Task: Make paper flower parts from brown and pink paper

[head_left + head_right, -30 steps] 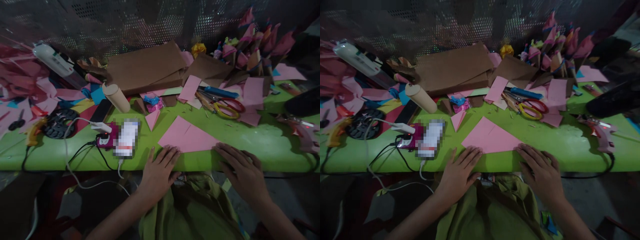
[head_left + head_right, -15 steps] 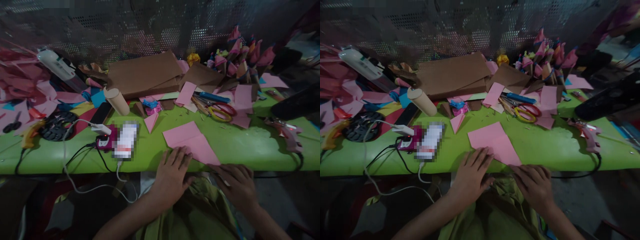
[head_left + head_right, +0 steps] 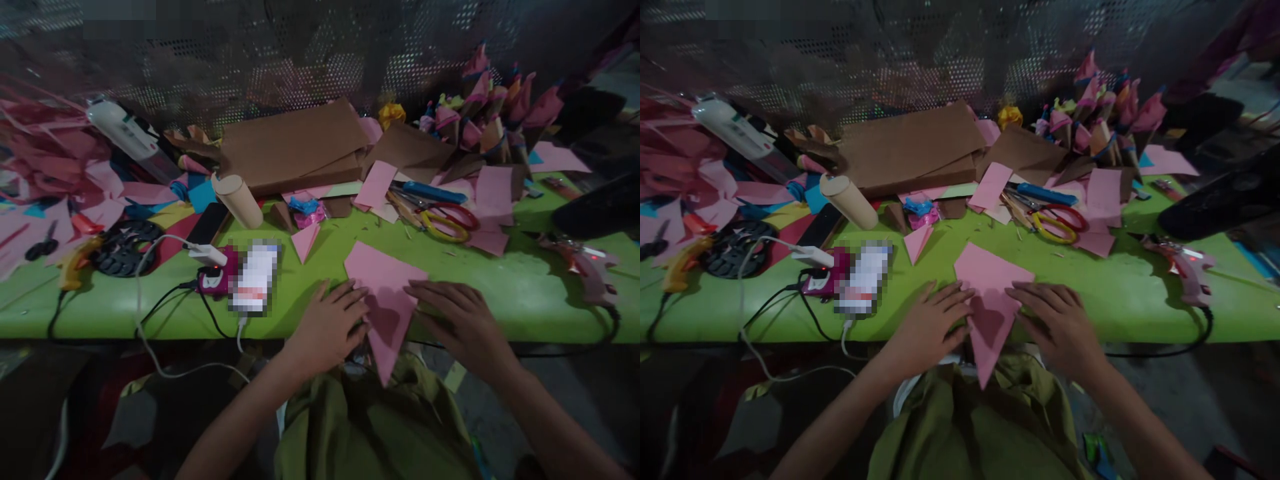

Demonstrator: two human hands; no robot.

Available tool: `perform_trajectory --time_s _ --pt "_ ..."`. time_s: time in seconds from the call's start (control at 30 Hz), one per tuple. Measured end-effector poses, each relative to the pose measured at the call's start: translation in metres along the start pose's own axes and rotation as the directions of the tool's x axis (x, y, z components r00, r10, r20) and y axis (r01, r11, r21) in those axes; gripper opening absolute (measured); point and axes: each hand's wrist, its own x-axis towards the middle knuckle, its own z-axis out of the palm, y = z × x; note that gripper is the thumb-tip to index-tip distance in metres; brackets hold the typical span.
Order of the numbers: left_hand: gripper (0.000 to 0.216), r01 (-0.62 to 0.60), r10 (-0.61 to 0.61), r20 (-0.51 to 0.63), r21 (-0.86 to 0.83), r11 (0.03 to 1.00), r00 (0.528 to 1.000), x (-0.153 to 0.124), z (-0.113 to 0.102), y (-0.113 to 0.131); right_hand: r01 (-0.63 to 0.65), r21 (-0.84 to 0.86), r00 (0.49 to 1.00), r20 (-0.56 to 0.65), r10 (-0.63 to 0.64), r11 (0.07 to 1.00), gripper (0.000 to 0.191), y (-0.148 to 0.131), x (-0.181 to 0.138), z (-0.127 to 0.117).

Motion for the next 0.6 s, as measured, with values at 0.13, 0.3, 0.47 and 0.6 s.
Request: perform_trajectory --time_s 0.13,0.3,0.47,0.6 --pt "0.039 -0.002 0.001 0.036 0.011 1.0 0.999 0.01 -0.014 -0.007 0.12 -0.048 0.985 0.129 -0.113 0.992 0.042 0.013 0.01 0.011" --pt "0.039 -0.018 0.015 0.019 0.173 0.985 1.0 0.022 -0.011 0.002 0.008 -0.2 0.997 0.078 0.008 0.98 0.043 -0.006 -0.009 0.01" --pt "0.042 -0.045 0.04 0.025 0.271 0.962 0.999 0.032 0.002 0.019 -0.095 -0.318 0.994 0.016 0.106 0.943 0.038 -0.035 -0.033 -0.003" --pt "0.041 -0.057 0.041 0.062 0.288 0.956 0.997 0.04 0.001 0.024 -0.065 -0.179 0.996 0.053 0.075 0.982 0.036 -0.034 -0.038 -0.008"
